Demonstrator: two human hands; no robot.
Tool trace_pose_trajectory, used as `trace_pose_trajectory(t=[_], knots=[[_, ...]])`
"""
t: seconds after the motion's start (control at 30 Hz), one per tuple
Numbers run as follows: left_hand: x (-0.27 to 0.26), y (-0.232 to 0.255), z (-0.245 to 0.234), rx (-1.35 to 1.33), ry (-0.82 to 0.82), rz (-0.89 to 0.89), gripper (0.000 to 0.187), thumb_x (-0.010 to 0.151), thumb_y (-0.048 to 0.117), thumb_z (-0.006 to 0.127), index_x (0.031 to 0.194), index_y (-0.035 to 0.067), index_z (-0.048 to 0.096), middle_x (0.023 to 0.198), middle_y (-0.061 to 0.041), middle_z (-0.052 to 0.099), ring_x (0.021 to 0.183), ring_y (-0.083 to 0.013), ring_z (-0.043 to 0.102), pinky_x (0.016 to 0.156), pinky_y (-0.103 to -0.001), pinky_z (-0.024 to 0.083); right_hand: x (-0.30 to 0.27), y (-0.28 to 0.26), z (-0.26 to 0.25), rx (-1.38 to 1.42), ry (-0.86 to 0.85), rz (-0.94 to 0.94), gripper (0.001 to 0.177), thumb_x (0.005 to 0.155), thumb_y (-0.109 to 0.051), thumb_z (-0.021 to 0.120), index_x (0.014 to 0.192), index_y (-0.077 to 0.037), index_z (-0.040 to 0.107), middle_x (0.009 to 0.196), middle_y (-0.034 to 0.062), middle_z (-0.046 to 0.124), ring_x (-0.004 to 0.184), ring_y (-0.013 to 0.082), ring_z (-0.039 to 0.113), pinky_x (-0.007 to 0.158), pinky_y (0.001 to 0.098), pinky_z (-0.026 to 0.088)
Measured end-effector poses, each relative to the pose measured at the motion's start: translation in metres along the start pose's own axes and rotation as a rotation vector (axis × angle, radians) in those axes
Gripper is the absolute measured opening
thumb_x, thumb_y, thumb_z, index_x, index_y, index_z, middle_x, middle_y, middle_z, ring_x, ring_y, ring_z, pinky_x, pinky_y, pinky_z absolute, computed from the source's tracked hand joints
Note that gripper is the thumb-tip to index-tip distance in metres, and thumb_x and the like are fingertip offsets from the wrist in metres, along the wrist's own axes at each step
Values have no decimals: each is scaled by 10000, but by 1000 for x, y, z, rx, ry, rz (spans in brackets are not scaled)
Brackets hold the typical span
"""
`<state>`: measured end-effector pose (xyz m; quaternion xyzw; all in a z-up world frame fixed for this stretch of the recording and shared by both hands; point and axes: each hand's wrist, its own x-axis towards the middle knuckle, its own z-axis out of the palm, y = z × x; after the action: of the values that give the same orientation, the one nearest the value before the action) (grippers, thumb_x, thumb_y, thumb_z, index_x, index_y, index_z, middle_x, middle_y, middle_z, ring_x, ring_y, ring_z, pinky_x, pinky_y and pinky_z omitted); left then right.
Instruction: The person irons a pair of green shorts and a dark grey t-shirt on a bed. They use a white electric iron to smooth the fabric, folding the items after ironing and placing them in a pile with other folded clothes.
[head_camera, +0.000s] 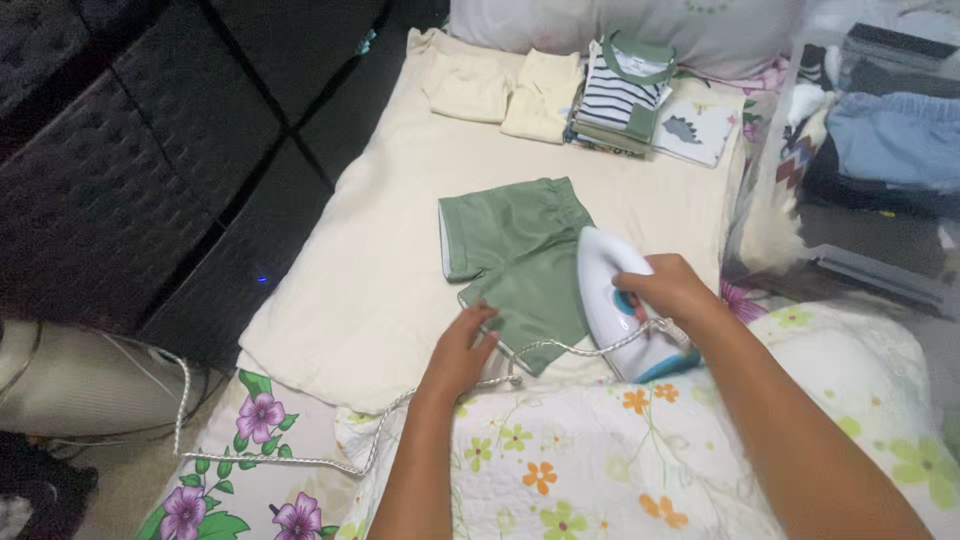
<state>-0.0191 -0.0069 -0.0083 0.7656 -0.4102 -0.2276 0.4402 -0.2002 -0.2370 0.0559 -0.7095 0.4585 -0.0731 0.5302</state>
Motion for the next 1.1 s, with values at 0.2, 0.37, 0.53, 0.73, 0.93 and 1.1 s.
trace_pose_trajectory(t=[0.2,0.37,0.53,0.73,0.93,1.1], knots=[[3,33,-14,-57,342,-167,251,832,103,523,1062,77,621,1079,-100,638,998,-239,626,814,-358,497,-13,-8,-6,416,235,-20,189,756,-131,645,780,49,592,603,75,554,453,150,525,402,307,425],[41,56,10,134,362,20,209,793,61,549,969,45,661,976,-127,662,923,-264,639,827,-352,493,-9,-5,-23,412,207,27,200,735,-99,629,836,67,581,641,98,563,459,172,552,381,330,443],[67,72,77,616,-134,120,434,596,63,719,1012,55,596,1081,-140,552,1026,-325,529,835,-398,462,-1,3,-32,384,226,7,215,739,-100,621,858,73,579,638,112,572,460,188,556,387,340,439],[64,61,108,954,-282,138,527,592,56,731,1063,19,499,1119,-141,486,1042,-330,497,759,-406,496,8,7,-34,207,237,25,248,740,-120,630,851,99,601,635,120,599,470,189,596,433,320,476],[76,47,71,964,-205,301,257,673,36,643,918,48,566,939,-130,591,887,-297,592,719,-401,512,8,3,-36,278,252,12,221,738,-92,626,875,76,581,639,109,580,468,187,574,406,333,458],[91,58,-38,857,47,456,112,690,40,616,791,83,632,846,-90,619,846,-292,586,716,-396,484,6,1,-39,324,231,32,186,749,-69,614,859,74,567,636,116,555,456,195,547,367,353,443]])
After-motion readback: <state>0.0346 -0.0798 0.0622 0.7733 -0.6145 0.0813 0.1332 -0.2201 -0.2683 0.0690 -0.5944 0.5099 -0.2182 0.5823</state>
